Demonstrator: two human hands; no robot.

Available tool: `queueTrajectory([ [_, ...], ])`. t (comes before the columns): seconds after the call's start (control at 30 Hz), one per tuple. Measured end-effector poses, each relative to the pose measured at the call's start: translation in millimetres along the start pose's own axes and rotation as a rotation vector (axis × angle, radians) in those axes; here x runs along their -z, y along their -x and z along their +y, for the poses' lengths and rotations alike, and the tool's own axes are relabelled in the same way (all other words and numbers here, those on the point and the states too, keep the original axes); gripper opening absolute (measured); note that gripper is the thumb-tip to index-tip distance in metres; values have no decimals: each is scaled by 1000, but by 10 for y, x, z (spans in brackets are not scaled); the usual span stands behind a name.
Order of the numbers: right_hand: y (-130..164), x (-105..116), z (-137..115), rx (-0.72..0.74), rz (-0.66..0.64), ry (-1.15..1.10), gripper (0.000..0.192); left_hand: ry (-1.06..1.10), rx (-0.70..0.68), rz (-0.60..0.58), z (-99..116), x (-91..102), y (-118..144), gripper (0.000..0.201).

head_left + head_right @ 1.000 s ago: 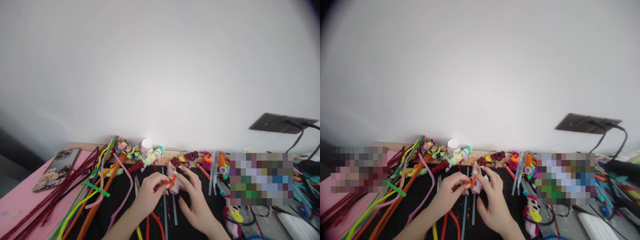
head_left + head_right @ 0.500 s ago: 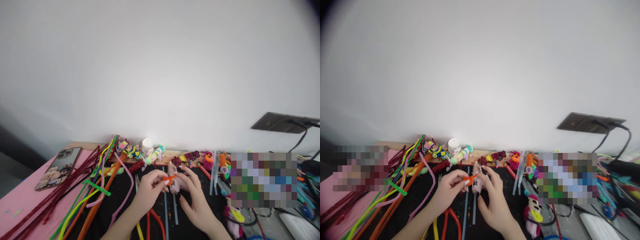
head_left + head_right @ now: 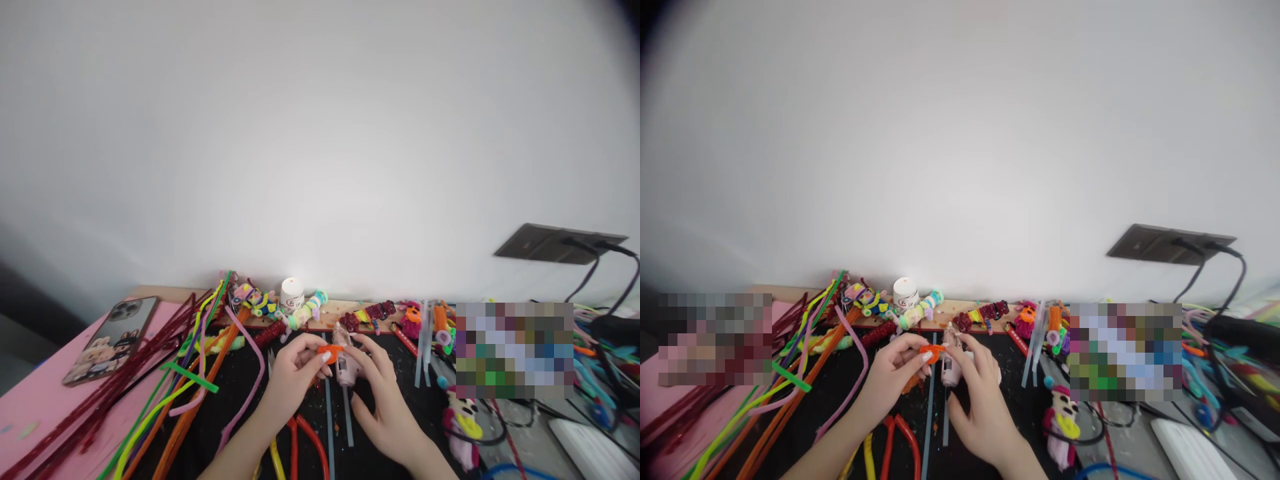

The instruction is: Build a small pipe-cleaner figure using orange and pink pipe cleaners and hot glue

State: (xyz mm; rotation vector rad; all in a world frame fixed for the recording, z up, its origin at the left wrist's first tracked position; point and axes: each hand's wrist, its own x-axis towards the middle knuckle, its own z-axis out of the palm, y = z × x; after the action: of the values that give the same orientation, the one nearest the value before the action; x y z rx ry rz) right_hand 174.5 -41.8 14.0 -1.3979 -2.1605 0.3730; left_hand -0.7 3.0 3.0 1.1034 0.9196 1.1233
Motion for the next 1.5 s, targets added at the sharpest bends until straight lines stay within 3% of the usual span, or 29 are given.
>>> queueTrajectory([
  [0.47,13,-19,-12,-2,-48,-36,73,30,8,12,-41,23,-3,23],
  [1.5,21,-30,-70,17,-79,-129,76,-12,-41,-2,-25,16,2,13],
])
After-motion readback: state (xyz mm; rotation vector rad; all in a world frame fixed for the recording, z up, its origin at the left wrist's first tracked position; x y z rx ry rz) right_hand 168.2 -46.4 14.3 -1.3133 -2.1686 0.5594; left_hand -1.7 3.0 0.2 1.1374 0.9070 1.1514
